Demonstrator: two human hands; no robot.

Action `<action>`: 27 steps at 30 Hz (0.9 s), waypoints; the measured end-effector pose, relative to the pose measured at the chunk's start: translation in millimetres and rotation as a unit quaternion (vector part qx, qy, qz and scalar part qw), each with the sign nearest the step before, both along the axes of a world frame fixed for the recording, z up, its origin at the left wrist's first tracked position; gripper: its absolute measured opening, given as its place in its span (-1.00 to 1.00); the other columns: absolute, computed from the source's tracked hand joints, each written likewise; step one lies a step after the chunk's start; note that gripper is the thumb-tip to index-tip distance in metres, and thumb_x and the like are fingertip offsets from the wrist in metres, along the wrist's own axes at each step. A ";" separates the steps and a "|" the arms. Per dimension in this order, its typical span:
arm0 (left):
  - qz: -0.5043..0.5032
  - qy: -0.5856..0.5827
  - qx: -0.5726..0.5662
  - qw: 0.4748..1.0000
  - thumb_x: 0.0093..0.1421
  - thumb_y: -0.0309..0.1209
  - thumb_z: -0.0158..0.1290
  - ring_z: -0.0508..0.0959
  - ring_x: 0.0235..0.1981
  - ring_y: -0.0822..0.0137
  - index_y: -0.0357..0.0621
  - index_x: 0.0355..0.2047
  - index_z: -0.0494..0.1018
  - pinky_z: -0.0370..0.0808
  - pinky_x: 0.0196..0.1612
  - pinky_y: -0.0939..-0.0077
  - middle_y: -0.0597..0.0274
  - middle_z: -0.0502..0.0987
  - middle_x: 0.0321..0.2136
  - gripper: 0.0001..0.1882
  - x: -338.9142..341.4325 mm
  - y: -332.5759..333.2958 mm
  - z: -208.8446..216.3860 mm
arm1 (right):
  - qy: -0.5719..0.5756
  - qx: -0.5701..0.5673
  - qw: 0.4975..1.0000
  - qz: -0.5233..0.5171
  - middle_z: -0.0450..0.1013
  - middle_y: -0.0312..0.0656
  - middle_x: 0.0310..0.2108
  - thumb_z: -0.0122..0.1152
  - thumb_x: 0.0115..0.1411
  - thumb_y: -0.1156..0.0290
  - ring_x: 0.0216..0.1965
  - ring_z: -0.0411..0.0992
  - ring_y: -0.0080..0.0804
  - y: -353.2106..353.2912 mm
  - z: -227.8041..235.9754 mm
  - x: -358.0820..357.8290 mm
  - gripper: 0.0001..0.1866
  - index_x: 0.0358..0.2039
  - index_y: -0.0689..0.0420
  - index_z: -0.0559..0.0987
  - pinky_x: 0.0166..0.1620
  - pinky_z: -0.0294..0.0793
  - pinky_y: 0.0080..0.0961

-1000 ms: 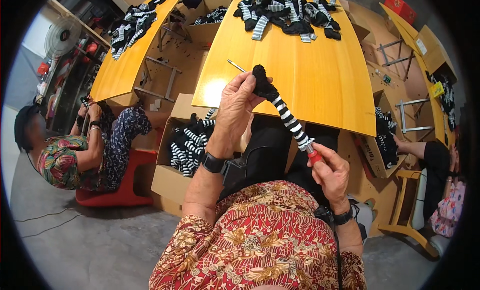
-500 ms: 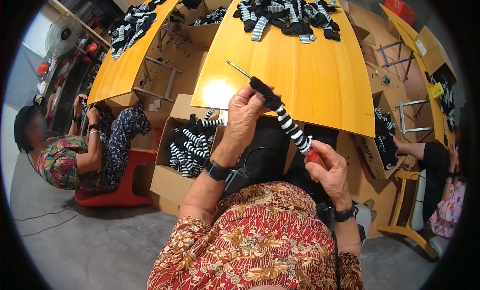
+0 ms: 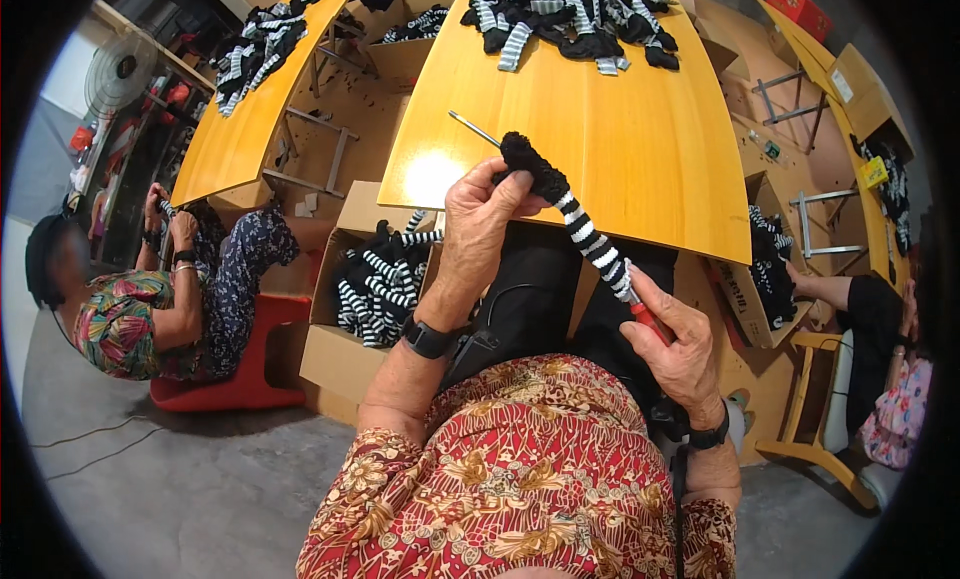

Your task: The person uses a red-handled metal tool to manipulate and turn the toe of a black and white striped sock. They repeatedly insert the tool into the sock opening to adjust the fabric, then remove it to inspect the result. The task involves handling individual socks from a pile on the table.

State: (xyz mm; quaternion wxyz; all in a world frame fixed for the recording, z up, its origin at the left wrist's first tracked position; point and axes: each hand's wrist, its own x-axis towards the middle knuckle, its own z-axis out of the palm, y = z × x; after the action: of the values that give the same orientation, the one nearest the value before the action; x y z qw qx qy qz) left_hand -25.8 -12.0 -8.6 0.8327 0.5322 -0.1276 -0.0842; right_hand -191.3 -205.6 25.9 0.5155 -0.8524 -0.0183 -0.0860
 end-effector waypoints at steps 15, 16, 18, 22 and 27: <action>-0.047 -0.031 0.014 0.998 0.29 -0.41 0.02 0.61 -0.40 0.46 -0.28 -0.19 0.51 0.60 -0.28 0.59 0.19 0.61 -0.32 -0.81 9.6 5.8 8.2 | 0.115 0.259 0.958 0.048 0.34 -0.43 -0.56 0.12 0.20 0.55 -0.67 0.19 -0.76 -16.0 -17.3 9.1 -0.54 0.15 0.15 0.44 -0.60 0.18 -0.77; -0.057 -0.035 0.031 0.997 0.29 -0.41 0.02 0.61 -0.41 0.47 -0.27 -0.20 0.51 0.59 -0.28 0.59 0.18 0.61 -0.32 -0.81 8.9 6.4 9.4 | 0.120 0.253 0.958 0.053 0.33 -0.43 -0.57 0.12 0.20 0.55 -0.67 0.19 -0.76 -18.3 -15.9 10.5 -0.54 0.14 0.15 0.44 -0.61 0.16 -0.77; -0.081 -0.024 0.053 0.995 0.28 -0.40 0.02 0.60 -0.40 0.48 -0.29 -0.21 0.52 0.58 -0.29 0.61 0.19 0.61 -0.34 -0.80 8.6 11.9 14.4 | 0.130 0.244 0.959 0.062 0.31 -0.42 -0.60 0.12 0.19 0.53 -0.68 0.18 -0.75 -24.6 -8.2 13.3 -0.54 0.14 0.16 0.45 -0.63 0.14 -0.77; -0.092 -0.070 0.138 0.984 0.28 -0.37 0.02 0.57 -0.42 0.52 -0.31 -0.22 0.52 0.54 -0.33 0.66 0.24 0.60 -0.38 -0.77 12.2 23.9 23.9 | 0.198 0.318 0.923 0.084 0.29 -0.39 -0.63 0.10 0.19 0.51 -0.71 0.15 -0.73 -43.3 1.4 19.8 -0.57 0.11 0.19 0.47 -0.68 0.08 -0.76; -0.109 -0.109 0.182 0.971 0.30 -0.34 0.02 0.54 -0.49 0.54 -0.33 -0.23 0.51 0.51 -0.38 0.68 0.31 0.56 -0.45 -0.75 18.1 23.4 22.4 | 0.178 0.391 0.900 0.069 0.33 -0.32 -0.61 0.10 0.19 0.53 -0.72 0.14 -0.70 -32.1 -5.4 27.6 -0.57 0.11 0.18 0.46 -0.68 0.12 -0.75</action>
State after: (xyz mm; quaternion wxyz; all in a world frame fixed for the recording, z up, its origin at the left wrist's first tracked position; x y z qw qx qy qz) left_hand -7.8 11.4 13.8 0.6889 0.6634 -0.2577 -0.1373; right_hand -163.8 -237.8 20.5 0.8067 -0.5798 0.0504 0.1026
